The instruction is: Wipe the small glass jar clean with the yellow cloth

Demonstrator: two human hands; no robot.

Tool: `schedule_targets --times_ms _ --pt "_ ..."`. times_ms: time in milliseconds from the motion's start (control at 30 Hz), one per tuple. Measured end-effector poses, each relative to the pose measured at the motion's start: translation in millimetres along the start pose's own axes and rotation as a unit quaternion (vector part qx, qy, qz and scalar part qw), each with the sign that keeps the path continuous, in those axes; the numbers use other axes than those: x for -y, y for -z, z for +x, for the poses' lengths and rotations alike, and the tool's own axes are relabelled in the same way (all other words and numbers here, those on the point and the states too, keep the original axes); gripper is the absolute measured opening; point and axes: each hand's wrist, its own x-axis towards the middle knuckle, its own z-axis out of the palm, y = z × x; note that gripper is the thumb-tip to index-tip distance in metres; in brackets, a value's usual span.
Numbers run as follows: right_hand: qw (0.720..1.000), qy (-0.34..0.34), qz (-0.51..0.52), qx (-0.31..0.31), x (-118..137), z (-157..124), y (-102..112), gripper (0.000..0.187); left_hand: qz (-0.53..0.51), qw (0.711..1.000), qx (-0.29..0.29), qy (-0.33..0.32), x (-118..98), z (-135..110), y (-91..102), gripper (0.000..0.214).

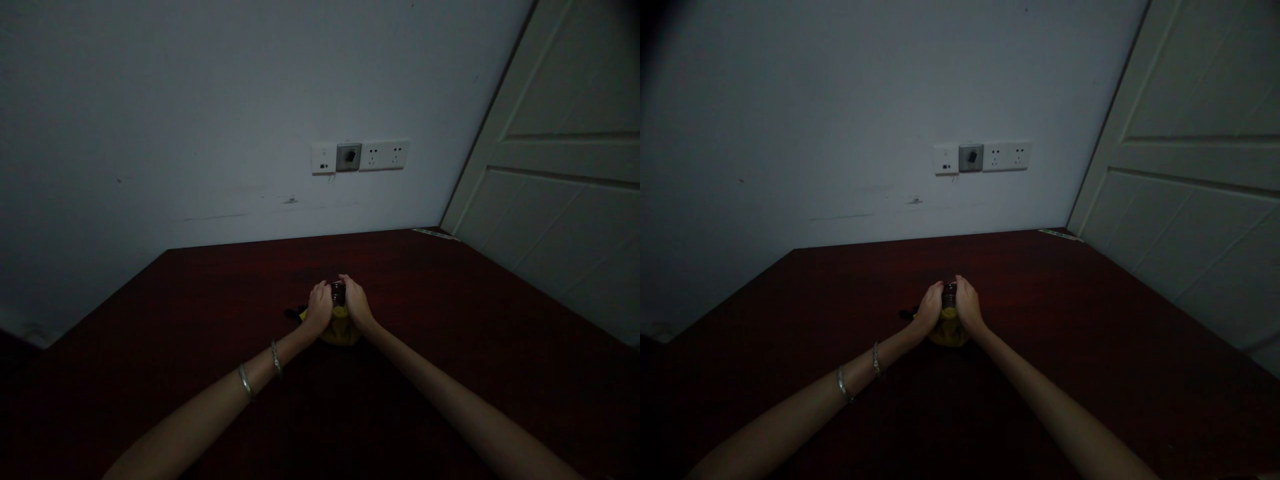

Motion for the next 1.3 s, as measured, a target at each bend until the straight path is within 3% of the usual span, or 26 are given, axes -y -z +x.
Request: schedule_targets --times_ms 300,467,733,900,1067,1233,1300 --pt "1.000 0.000 -0.003 0.016 0.3 2.6 1.6 0.033 0.090 0.990 0.081 -0.077 6.0 3.8 15.7 0.011" --pt "1.000 0.000 0.001 0.014 -1.0 1.1 0.9 0.035 0.143 0.979 0.099 -0.104 4.6 4.5 23.3 0.015" --pt "1.000 0.010 0.005 0.013 0.8 -2.3 2.4 0.036 0.287 0.917 0.187 -0.204 -2.7 0.5 28.2 0.032" --pt "1.000 0.011 0.006 0.018 1.3 -3.0 3.2 0.038 0.293 0.916 0.191 -0.196 1.2 3.3 31.9 0.029" --pt "1.000 0.009 0.004 0.019 -0.4 -2.3 3.4 0.038 0.275 0.923 0.130 -0.236 8.8 6.8 30.5 0.030" --pt "1.000 0.000 -0.005 0.020 -3.2 -0.7 5.1 0.042 0.421 0.859 0.253 -0.143 -7.5 -0.4 34.9 0.041" --pt "1.000 -0.010 -0.009 0.019 -3.9 0.6 7.3 0.044 0.432 0.853 0.269 -0.112 -17.0 -6.2 38.1 0.044"
